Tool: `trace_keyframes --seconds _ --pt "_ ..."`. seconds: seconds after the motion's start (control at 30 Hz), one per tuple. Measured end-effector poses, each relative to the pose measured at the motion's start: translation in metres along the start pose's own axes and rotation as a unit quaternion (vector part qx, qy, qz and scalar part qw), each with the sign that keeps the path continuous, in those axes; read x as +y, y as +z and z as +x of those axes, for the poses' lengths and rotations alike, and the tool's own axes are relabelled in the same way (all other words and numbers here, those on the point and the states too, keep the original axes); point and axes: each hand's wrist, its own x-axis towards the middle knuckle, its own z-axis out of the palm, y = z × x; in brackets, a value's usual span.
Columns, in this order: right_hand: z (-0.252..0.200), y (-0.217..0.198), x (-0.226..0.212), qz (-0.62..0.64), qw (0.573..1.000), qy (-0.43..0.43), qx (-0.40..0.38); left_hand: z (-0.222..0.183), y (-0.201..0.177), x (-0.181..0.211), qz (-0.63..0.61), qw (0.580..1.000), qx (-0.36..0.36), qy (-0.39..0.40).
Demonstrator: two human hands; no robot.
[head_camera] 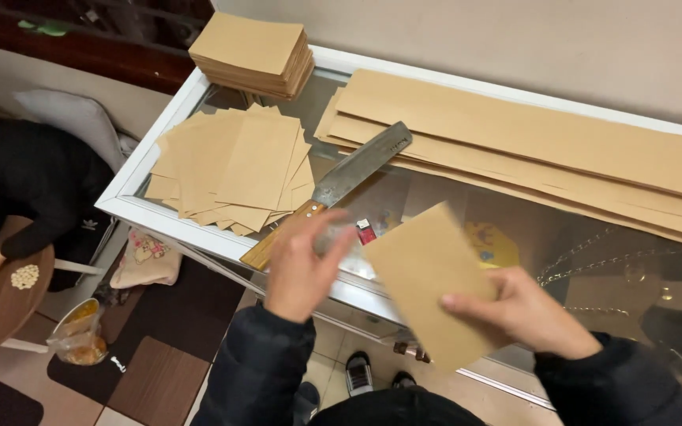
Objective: Folding long strips of brown paper and cutting them into smaller rectangular sections using a large knife on a glass counter.
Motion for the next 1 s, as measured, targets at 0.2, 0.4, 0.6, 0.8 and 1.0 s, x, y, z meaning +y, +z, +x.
trace_keyframes --seconds 0.2,0.4,0.6,0.8,1.0 --pt "0.058 -0.096 0.087 0.163 0.986 -0.010 -0.015 0.013 0.017 -0.046 0.265 0.963 0.016 -0.038" --pt "0.044 -0.102 0.092 0.215 0.974 -0.058 -0.041 0.018 0.038 -0.073 0.318 0.947 0.035 -0.028" --pt "0.044 -0.119 0.104 0.222 0.972 -0.066 -0.049 0.022 0.026 -0.057 0.284 0.958 0.046 -0.002" --pt "0.042 -0.132 0.099 0.211 0.976 -0.057 0.014 -0.003 -0.005 -0.017 0.223 0.974 0.043 -0.009" --pt "0.061 -0.153 0.108 0.197 0.980 -0.002 0.013 -0.029 -0.025 -0.012 0.083 0.995 -0.063 -0.001"
